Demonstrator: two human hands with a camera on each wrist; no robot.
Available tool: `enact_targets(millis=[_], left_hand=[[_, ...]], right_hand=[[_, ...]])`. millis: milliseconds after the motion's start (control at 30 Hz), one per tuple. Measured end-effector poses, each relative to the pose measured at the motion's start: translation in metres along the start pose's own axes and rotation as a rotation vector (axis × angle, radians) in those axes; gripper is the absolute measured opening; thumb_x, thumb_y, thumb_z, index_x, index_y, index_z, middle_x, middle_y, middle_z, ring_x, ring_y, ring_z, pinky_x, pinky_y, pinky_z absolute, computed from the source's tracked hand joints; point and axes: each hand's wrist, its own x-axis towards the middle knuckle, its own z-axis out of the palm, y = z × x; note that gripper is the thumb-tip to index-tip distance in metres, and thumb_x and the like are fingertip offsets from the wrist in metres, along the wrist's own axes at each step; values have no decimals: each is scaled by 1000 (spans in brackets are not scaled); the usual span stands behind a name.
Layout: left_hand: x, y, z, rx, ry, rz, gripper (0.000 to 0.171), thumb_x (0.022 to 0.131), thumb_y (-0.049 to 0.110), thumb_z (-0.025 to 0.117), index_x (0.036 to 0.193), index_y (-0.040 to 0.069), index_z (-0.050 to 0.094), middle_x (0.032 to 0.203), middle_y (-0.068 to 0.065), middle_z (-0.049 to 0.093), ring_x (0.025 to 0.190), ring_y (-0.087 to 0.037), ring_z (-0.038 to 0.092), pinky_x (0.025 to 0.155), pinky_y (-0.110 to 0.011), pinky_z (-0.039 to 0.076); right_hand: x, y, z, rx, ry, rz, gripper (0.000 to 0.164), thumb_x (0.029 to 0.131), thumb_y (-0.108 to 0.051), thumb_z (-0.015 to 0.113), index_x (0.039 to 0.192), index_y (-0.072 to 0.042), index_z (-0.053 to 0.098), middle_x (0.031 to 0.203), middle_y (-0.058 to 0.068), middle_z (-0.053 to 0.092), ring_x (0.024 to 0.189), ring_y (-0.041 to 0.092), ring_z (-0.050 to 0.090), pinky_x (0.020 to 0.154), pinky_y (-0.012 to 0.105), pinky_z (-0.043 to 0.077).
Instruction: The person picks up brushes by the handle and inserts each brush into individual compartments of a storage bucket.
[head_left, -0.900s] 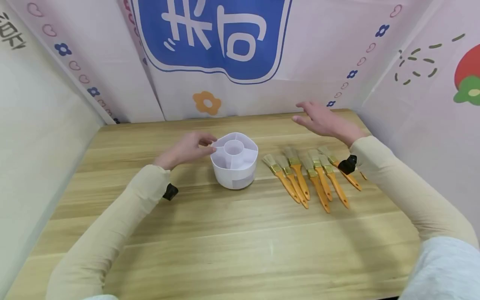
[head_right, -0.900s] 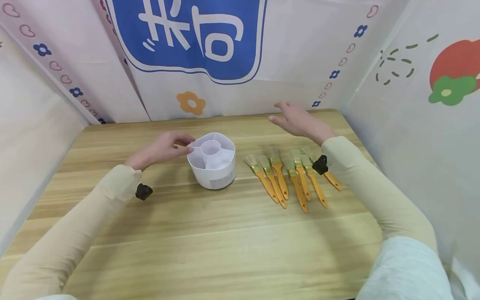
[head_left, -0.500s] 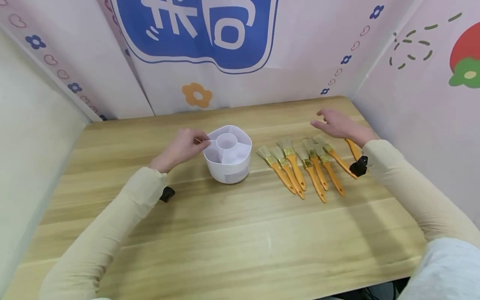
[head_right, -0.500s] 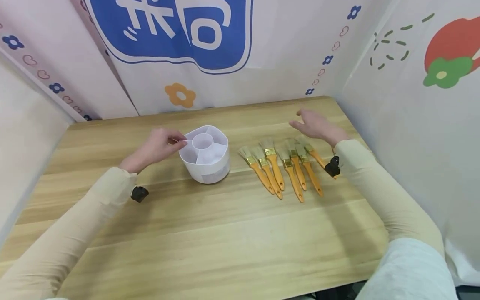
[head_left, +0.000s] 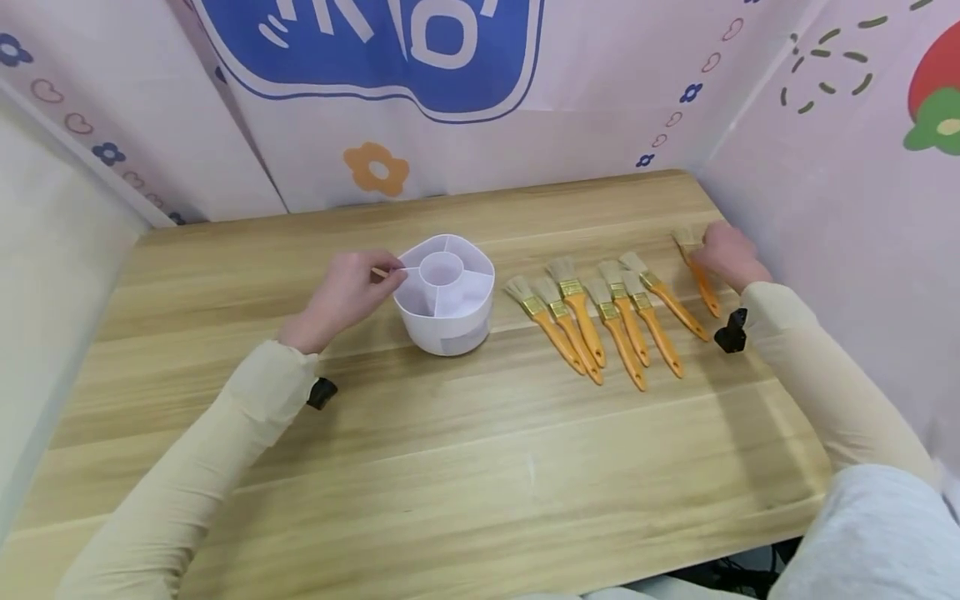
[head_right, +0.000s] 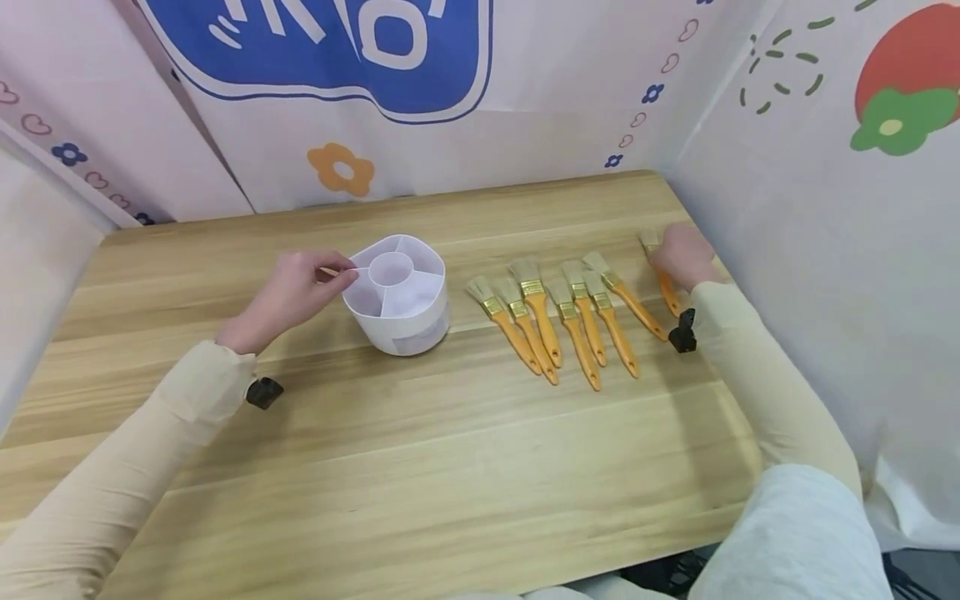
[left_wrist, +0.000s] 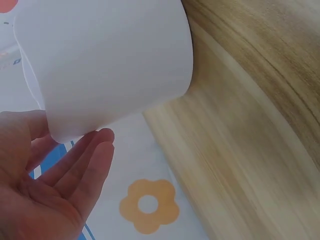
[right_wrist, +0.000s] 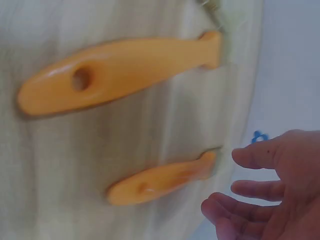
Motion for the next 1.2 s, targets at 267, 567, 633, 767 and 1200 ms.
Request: enact_targets(millis=[267, 567, 633, 767, 1200], left_hand=[[-1, 5, 4, 11, 3, 7, 27, 95, 19, 53, 105, -2, 67, 105, -19, 69, 92, -32, 68, 81, -42, 56], [-3, 8, 2, 14, 15, 36, 27, 95, 16, 53, 108, -1, 68, 108, -20, 69, 95, -32, 68, 82, -43, 55], [-2, 8, 3, 20, 22, 25, 27, 95, 16, 53, 111, 0, 67, 111, -19, 68, 97, -32, 67, 81, -42, 56], [0, 11, 6, 39, 104, 15, 26, 93, 12, 55, 113, 0, 66, 109, -20, 68, 94, -31, 67, 78, -41, 56], [-27, 42, 8, 136, 96, -72, 54, 83, 38, 68, 122, 1, 61, 125, -22, 59, 111, -39, 58, 91, -49, 49]], right_hand=[[-8, 21, 12, -8, 37, -20, 37, 82, -19, 54, 51, -13, 35, 48, -5, 28, 46, 13, 28, 45, 25, 25], [-5, 20, 14, -33, 40, 71, 33, 81, -18, 54, 52, -13, 39, 49, -1, 38, 55, 22, 42, 48, 29, 34], [-5, 20, 14, -34, 35, 76, 31, 81, -17, 53, 54, -12, 40, 51, 1, 39, 57, 23, 42, 48, 29, 35], [-4, 19, 17, -40, 30, 77, 28, 79, -17, 53, 55, -11, 41, 53, 2, 41, 58, 24, 44, 47, 29, 35], [-1, 11, 19, -11, 51, 36, 33, 76, -19, 56, 50, -12, 38, 46, -3, 35, 48, 18, 41, 43, 27, 33]])
